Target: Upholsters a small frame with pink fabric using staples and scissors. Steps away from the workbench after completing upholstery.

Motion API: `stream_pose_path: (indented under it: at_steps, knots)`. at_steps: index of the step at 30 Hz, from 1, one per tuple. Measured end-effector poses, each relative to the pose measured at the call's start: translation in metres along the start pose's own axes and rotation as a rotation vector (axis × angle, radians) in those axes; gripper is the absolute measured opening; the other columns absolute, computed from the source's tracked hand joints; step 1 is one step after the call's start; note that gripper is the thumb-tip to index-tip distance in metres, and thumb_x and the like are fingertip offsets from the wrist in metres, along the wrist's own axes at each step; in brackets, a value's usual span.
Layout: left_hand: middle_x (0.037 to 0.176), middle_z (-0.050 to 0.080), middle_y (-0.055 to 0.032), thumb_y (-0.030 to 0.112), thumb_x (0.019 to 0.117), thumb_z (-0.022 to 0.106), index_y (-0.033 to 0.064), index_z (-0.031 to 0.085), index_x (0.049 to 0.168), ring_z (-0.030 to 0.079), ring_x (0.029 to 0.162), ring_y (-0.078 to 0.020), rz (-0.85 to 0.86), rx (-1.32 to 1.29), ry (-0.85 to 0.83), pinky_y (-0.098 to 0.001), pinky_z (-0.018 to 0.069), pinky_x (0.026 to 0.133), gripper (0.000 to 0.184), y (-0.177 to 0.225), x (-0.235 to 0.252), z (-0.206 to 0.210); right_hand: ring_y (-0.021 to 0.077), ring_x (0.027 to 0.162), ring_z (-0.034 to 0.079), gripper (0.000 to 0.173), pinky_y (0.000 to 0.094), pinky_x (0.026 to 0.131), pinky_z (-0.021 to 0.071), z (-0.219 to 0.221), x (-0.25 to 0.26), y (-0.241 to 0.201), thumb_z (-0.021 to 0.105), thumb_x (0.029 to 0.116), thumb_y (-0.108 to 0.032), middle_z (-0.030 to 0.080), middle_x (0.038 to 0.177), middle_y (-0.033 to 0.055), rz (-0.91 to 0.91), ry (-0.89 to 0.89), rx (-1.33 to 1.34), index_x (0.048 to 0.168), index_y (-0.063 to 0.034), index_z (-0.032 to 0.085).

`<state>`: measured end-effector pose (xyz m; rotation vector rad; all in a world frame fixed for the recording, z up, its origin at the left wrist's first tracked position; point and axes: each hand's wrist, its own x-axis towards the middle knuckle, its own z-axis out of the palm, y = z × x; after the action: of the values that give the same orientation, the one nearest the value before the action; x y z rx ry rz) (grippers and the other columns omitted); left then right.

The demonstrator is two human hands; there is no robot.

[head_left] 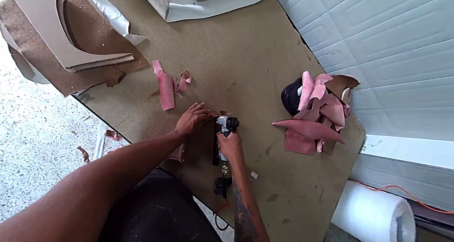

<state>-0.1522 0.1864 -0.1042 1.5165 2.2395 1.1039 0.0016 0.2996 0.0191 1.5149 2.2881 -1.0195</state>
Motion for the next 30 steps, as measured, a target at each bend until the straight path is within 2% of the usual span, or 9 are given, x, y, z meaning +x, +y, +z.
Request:
stream_pose_path:
  at_steps: [2,3,5,8,13,16,21,26,30]
  knots:
    - [0.126,0.073,0.0044,0.017,0.1009,0.060,0.0122,0.075,0.094,0.052,0.141,-0.0145,-0.007,-0.070,0.041,-0.0382,0.0320,0.126,0.018,-0.004,0.003,-0.001,0.0211,0.052,0.065,0.027,0.0443,0.052,0.0580,0.001,0.000,0.001,0.063,0.0981,-0.035,0.066,0.066,0.0068,-0.015,0.004,-0.025,0.105,-0.0088,0.065]
    - [0.123,0.074,0.0041,0.015,0.1003,0.059,0.0115,0.075,0.092,0.055,0.138,-0.0134,-0.013,-0.087,0.054,-0.0375,0.0340,0.125,0.018,-0.005,0.005,-0.001,0.0214,0.052,0.065,0.028,0.0448,0.052,0.0578,0.001,0.001,0.003,0.062,0.0984,-0.036,0.066,0.066,0.0068,-0.018,0.005,-0.034,0.104,-0.0088,0.065]
    - [0.117,0.076,0.0036,0.013,0.0988,0.060,0.0115,0.076,0.091,0.060,0.132,-0.0126,-0.014,-0.125,0.086,-0.0366,0.0387,0.122,0.018,-0.011,0.009,0.000,0.0224,0.052,0.064,0.029,0.0460,0.051,0.0568,0.001,0.001,0.003,0.062,0.0984,-0.037,0.065,0.066,0.0076,-0.022,0.002,-0.035,0.104,-0.0085,0.065]
    - [0.114,0.077,0.0072,0.014,0.0968,0.064,0.0150,0.078,0.091,0.063,0.126,-0.0100,-0.055,-0.161,0.094,-0.0348,0.0456,0.116,0.016,-0.017,0.012,-0.001,0.0221,0.050,0.063,0.031,0.0451,0.050,0.0558,-0.003,0.000,0.001,0.062,0.0995,-0.038,0.065,0.065,0.0077,-0.021,-0.020,-0.045,0.105,-0.0080,0.064]
    - [0.114,0.076,0.0104,0.024,0.0961,0.068,0.0202,0.080,0.090,0.067,0.117,-0.0087,-0.133,-0.171,0.084,-0.0379,0.0553,0.101,0.013,-0.022,0.014,-0.003,0.0199,0.048,0.061,0.018,0.0408,0.048,0.0550,-0.009,-0.002,-0.003,0.063,0.0997,-0.031,0.064,0.063,0.0053,-0.077,-0.086,-0.045,0.108,-0.0164,0.071]
    - [0.113,0.076,0.0116,0.027,0.0964,0.068,0.0209,0.079,0.089,0.067,0.115,-0.0078,-0.141,-0.187,0.070,-0.0374,0.0561,0.098,0.015,-0.023,0.016,-0.004,0.0207,0.049,0.061,0.018,0.0421,0.048,0.0551,-0.007,-0.007,-0.014,0.063,0.0983,-0.029,0.065,0.066,0.0061,-0.105,-0.097,-0.095,0.110,-0.0175,0.071]
    - [0.108,0.076,0.0088,0.026,0.0961,0.068,0.0186,0.078,0.086,0.067,0.112,-0.0090,-0.130,-0.189,0.072,-0.0353,0.0554,0.099,0.016,-0.024,0.015,-0.003,0.0227,0.053,0.062,0.023,0.0466,0.052,0.0555,-0.004,-0.003,-0.024,0.065,0.0970,-0.033,0.065,0.069,0.0075,-0.110,-0.079,-0.200,0.108,-0.0119,0.066]
    - [0.099,0.074,0.0072,0.029,0.0957,0.068,0.0191,0.077,0.086,0.068,0.101,-0.0110,-0.119,-0.170,0.069,-0.0375,0.0569,0.091,0.017,-0.027,0.018,-0.003,0.0174,0.049,0.062,0.017,0.0384,0.049,0.0567,-0.005,-0.005,-0.019,0.065,0.0966,-0.026,0.066,0.065,0.0030,-0.175,-0.159,-0.107,0.110,-0.0209,0.074]
    - [0.100,0.075,0.0065,0.027,0.0962,0.066,0.0191,0.077,0.089,0.070,0.098,-0.0124,-0.133,-0.179,0.053,-0.0417,0.0585,0.088,0.015,-0.028,0.020,-0.005,0.0189,0.051,0.062,0.018,0.0415,0.049,0.0561,-0.001,-0.016,-0.025,0.065,0.0964,-0.027,0.066,0.069,0.0040,-0.215,-0.151,-0.178,0.112,-0.0197,0.071]
